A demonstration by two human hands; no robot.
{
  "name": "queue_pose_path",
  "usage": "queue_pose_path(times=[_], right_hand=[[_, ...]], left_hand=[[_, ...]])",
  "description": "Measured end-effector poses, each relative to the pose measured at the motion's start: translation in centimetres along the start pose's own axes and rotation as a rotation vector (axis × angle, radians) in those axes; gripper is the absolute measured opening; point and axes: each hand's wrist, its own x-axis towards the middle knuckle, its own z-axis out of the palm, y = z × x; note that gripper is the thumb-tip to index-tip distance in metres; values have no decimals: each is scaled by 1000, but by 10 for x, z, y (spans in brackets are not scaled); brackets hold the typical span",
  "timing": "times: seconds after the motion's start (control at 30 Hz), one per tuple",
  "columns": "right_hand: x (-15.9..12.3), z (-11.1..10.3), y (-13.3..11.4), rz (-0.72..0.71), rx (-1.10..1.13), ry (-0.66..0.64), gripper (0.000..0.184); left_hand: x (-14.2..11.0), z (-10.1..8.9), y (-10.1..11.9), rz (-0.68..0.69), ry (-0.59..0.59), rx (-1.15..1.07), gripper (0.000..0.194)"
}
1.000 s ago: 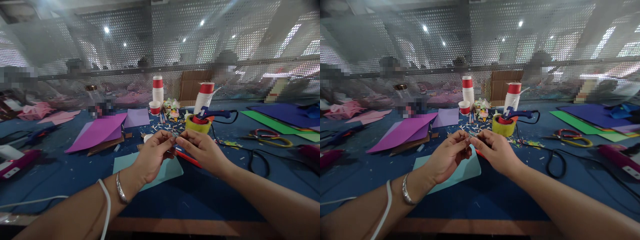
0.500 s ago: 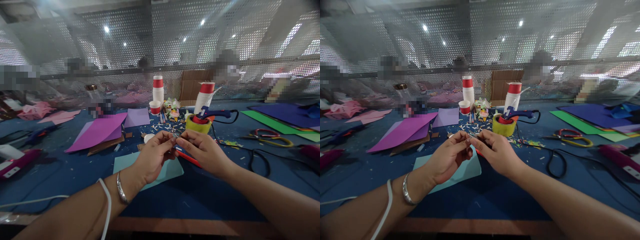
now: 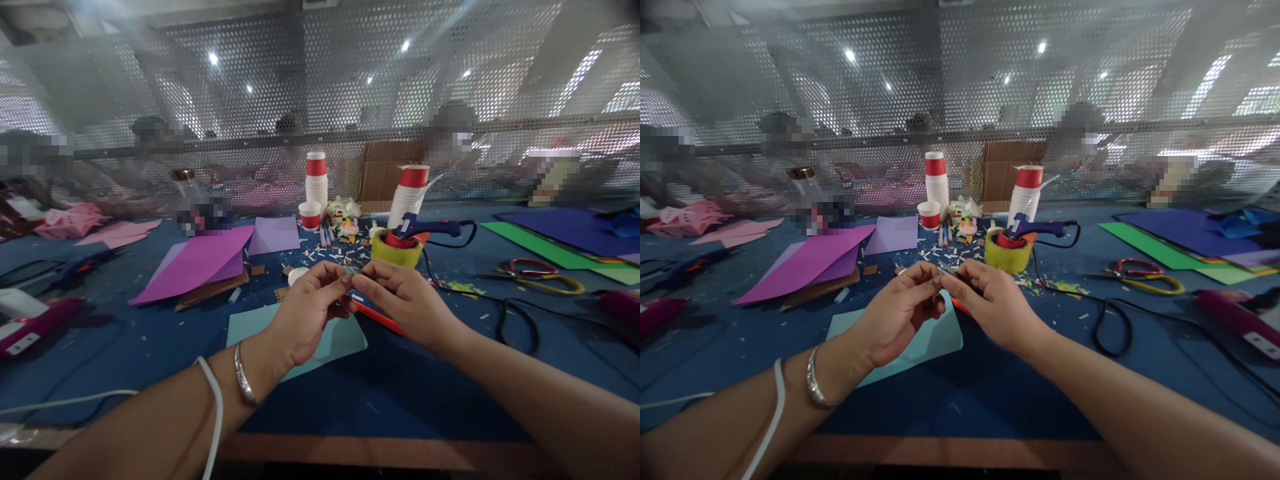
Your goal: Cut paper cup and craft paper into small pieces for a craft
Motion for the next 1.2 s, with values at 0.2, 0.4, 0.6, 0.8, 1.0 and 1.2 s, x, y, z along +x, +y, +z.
queue_pose_path(times=[0.2,0.4,0.6,0.8,1.0,1.2], right_hand=[[2,2,3,44,8,-22,36],[1,1,0,33,-30,33,39],[0,1,1,29,-60,45,40],[0,2,1,20,-48,31,40],[0,1,1,5,-42,17,40],[-2,1,1,-4,-63,42,41]], left_hand=[[0,2,2,3,24,-9,15],[0,2,2,15,25,-30,15],[1,0,2,14,18,-33,14],[1,2,1,2,25,-28,14],[0,1,1,2,12,-26,15],[1,2,2,48,17,25,14]])
